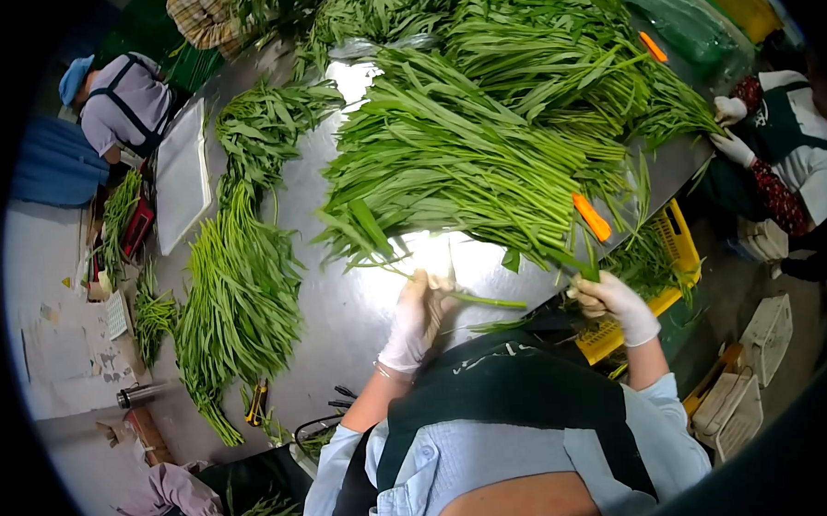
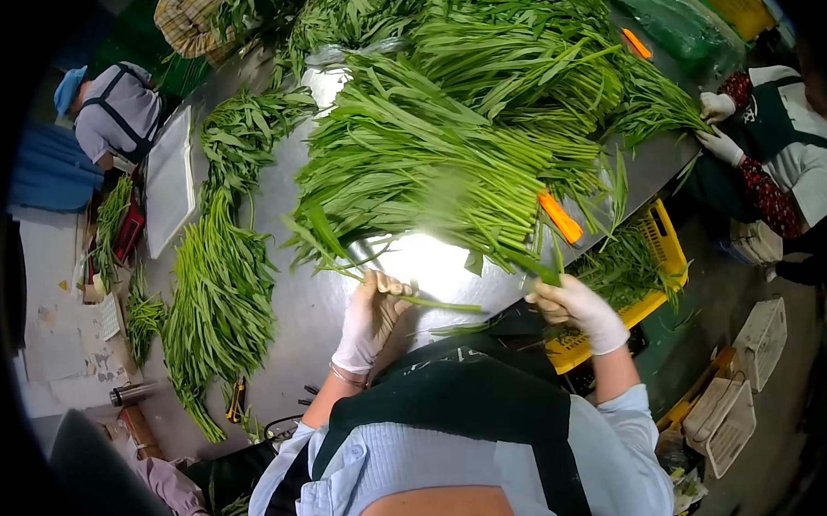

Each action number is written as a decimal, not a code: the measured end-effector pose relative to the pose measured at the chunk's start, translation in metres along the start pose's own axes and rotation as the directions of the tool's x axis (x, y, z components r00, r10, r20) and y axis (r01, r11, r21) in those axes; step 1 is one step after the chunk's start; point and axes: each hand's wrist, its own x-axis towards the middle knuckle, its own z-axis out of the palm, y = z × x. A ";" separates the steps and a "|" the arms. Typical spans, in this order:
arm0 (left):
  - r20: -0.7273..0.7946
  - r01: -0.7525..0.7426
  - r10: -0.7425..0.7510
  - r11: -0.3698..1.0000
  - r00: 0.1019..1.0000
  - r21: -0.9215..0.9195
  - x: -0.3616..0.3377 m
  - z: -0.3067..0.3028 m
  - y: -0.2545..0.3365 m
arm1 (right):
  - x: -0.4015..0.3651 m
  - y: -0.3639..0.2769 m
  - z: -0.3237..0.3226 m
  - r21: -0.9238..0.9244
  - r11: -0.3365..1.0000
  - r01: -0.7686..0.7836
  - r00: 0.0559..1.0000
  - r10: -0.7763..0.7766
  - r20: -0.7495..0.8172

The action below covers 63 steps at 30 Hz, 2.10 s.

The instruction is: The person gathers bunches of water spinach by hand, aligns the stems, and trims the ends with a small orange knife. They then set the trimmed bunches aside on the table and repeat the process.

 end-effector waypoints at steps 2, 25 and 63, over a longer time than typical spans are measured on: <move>-0.025 -0.033 0.032 0.998 0.999 -0.051 0.004 -0.002 0.005 | -0.014 0.000 -0.015 -0.922 0.387 0.019 0.930 -0.344 -0.126; -0.141 -0.037 0.034 0.999 0.989 -0.022 0.003 0.024 0.003 | 0.057 -0.007 0.109 -0.751 0.554 0.359 0.812 -0.582 -0.042; -0.208 -0.151 0.189 0.971 0.960 0.185 0.005 -0.009 0.013 | 0.060 -0.002 0.107 0.379 0.897 0.229 0.936 -0.309 0.166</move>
